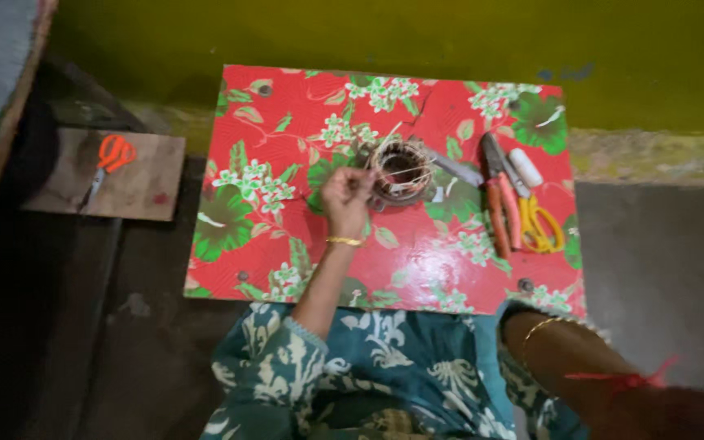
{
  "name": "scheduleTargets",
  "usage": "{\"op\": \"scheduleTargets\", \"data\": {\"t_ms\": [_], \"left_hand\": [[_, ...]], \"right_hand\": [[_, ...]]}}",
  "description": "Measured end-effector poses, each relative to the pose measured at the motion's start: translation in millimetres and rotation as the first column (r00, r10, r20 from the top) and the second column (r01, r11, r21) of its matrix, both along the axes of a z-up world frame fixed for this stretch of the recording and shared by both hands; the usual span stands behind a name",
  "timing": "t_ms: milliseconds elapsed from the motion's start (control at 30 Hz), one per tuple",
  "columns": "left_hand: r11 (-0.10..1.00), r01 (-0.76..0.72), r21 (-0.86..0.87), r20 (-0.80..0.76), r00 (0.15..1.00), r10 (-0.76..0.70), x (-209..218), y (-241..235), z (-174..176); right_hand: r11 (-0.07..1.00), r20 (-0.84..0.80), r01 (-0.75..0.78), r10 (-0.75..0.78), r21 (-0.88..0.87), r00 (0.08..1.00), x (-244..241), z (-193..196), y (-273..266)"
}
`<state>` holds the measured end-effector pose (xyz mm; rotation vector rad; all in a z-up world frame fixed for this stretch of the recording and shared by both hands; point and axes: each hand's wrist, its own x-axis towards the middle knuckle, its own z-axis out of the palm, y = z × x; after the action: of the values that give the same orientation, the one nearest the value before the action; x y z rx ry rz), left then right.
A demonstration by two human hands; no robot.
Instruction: The person winds a thin copper wire around a cylindrical metal core, likely a motor stator, using both hands to guide the wire and maintain tension. The person sits on the floor with a floral-patterned board on their lap, surrounded by tools including scissors and pliers.
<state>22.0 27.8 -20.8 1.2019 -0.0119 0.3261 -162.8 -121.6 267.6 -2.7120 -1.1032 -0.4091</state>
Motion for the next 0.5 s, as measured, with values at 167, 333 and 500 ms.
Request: {"op": "scheduleTargets", "data": {"t_ms": [167, 333, 500], "left_hand": [[0.978, 0.139, -0.155, -0.187, 0.968, -0.167, 6, 9, -1], [0.996, 0.084, 0.027, -0.183, 0.98, -0.078, 7, 21, 32], [0.983, 0.101, -0.153, -0.22, 0.966, -0.133, -15, 45, 87]], "right_hand": [[0.996, 0.014, 0.032, -0.033, 0.081, 0.999, 14, -10, -5], [0.788, -0.076, 0.029, 0.023, 0.614, 0.997, 126, -63, -5], [0.663, -0.382, 0.296, -0.015, 0.688, 0.924, 153, -125, -7]]}}
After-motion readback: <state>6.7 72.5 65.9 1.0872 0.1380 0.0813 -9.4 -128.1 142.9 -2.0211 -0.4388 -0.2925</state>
